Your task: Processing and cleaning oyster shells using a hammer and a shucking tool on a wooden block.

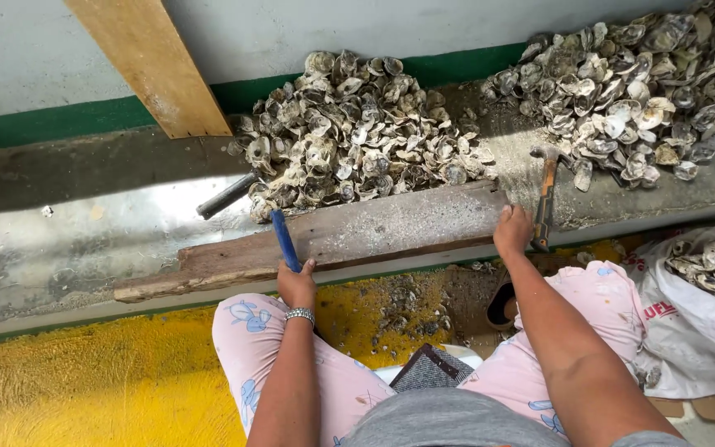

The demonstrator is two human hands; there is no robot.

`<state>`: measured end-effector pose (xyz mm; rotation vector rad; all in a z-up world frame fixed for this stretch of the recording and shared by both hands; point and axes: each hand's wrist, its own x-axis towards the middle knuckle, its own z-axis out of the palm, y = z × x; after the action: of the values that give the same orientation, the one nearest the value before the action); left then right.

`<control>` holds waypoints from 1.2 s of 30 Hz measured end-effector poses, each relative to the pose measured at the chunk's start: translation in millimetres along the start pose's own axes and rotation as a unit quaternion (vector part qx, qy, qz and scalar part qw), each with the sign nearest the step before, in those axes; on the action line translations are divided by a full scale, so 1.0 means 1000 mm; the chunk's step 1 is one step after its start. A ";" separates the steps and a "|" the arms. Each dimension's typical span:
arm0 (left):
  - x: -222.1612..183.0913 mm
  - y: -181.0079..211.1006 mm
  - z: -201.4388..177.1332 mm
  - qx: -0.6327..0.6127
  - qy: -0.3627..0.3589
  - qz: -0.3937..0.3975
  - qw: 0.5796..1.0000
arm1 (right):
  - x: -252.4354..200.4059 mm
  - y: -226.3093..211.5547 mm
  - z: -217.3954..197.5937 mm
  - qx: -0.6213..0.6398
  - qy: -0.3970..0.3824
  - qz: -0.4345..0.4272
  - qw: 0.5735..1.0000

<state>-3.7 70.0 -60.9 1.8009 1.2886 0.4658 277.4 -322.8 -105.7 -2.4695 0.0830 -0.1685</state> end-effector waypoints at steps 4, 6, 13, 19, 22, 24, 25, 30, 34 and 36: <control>0.003 0.002 0.002 0.012 0.011 -0.020 1.000 | 0.006 -0.001 0.000 -0.023 -0.022 0.009 0.999; 0.006 -0.007 0.006 0.038 0.021 0.003 0.999 | 0.013 0.004 0.003 -0.036 -0.034 -0.006 0.999; -0.027 0.066 -0.008 0.112 -0.087 0.028 0.989 | 0.009 -0.040 -0.024 -0.102 -0.049 -0.002 0.994; -0.025 0.055 0.030 -0.135 -0.174 0.018 0.975 | 0.038 -0.120 -0.017 -0.167 -0.115 -0.189 0.961; -0.020 0.065 0.037 -0.077 -0.141 0.095 0.982 | 0.072 -0.121 0.009 -0.183 -0.124 -0.247 0.944; -0.023 0.069 0.036 -0.089 -0.157 0.033 0.983 | 0.099 -0.102 0.036 -0.236 -0.136 -0.164 0.948; -0.023 0.069 0.037 -0.088 -0.156 0.030 0.983 | 0.108 -0.095 0.039 -0.236 -0.139 -0.166 0.947; -0.025 0.070 0.040 -0.071 -0.151 0.066 0.984 | 0.126 -0.081 0.045 -0.193 -0.216 -0.023 0.957; -0.024 0.076 0.042 -0.050 -0.166 0.050 0.984 | 0.119 -0.087 0.026 -0.168 -0.198 -0.006 0.966; -0.026 0.077 0.041 -0.046 -0.167 0.045 0.984 | 0.125 -0.077 0.023 0.017 -0.158 0.038 0.986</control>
<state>60.2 20.8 -17.5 1.7756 0.9429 0.2526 405.5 -261.3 -63.5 -2.4223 0.0382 0.2540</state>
